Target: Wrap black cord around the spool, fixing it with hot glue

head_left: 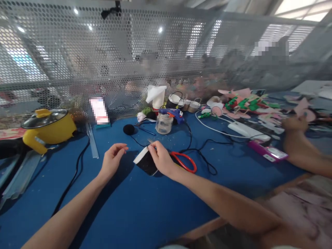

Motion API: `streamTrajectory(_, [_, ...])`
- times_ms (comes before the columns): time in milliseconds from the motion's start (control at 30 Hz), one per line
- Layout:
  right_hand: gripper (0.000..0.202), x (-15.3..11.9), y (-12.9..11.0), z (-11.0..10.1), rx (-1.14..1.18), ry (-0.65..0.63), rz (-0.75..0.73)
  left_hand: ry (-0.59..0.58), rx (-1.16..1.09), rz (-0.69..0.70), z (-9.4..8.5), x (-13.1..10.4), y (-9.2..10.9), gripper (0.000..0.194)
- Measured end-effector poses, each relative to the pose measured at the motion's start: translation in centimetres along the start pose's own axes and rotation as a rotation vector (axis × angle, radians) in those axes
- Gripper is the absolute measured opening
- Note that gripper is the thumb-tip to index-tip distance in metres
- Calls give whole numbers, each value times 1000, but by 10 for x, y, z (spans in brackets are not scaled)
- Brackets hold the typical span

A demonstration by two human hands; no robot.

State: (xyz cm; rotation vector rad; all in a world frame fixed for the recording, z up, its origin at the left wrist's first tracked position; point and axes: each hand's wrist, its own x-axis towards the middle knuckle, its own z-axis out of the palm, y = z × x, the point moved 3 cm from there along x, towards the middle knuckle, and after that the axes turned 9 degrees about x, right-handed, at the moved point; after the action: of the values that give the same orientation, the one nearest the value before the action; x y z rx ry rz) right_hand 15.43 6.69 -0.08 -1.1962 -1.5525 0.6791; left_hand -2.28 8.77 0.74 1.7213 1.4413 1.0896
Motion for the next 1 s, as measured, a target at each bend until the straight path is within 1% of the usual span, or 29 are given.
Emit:
streamTrajectory(100, [18, 2, -4, 2, -6, 64, 2, -56, -33, 3, 5, 3, 12, 20])
streamTrajectory(167, [18, 1, -5, 2, 17, 126, 9, -47, -23, 41, 5, 8, 23, 20])
streamTrajectory(200, [18, -1, -6, 2, 31, 145, 11, -19, 6, 55, 3, 11, 27, 20])
streamTrajectory(233, [18, -2, -6, 2, 43, 155, 10, -12, 42, 69, 2, 13, 31, 23])
streamTrajectory(267, [18, -4, -5, 2, 52, 157, 5, 3, 59, 84, 0, 15, 35, 34])
streamTrajectory(300, [18, -5, -5, 1, 58, 153, -2, 18, 62, 81, -1, 17, 38, 40])
streamTrajectory(333, [17, -7, -5, 0, 61, 144, -9, 12, 78, 64, -1, 17, 40, 43])
streamTrajectory(367, [17, -7, -4, 0, 60, 137, -13, -13, 100, 60, -1, 17, 43, 45])
streamTrajectory(400, [17, -8, -3, -1, 56, 132, -13, -30, 118, 94, 1, 16, 45, 45])
streamTrajectory(467, [17, -7, -2, -2, 42, 129, -11, -119, 196, 218, 7, 11, 50, 35])
streamTrajectory(500, [16, -7, -2, -2, 32, 136, -16, -162, 242, 251, 11, 8, 51, 32])
streamTrajectory(600, [14, -5, -5, -2, -4, 166, -64, -282, 383, 302, 23, -1, 52, 31])
streamTrajectory(667, [13, -5, -8, -1, -29, 172, -97, -335, 442, 284, 29, -5, 51, 30])
streamTrajectory(733, [11, -6, -10, 0, -52, 167, -126, -373, 445, 235, 33, -7, 49, 27])
streamTrajectory(867, [11, -5, -10, 0, -114, 144, -162, -424, 325, 138, 37, -6, 44, 21])
streamTrajectory(1000, [12, -4, -7, -2, -166, 102, -160, -460, 277, 127, 39, -8, 40, 15])
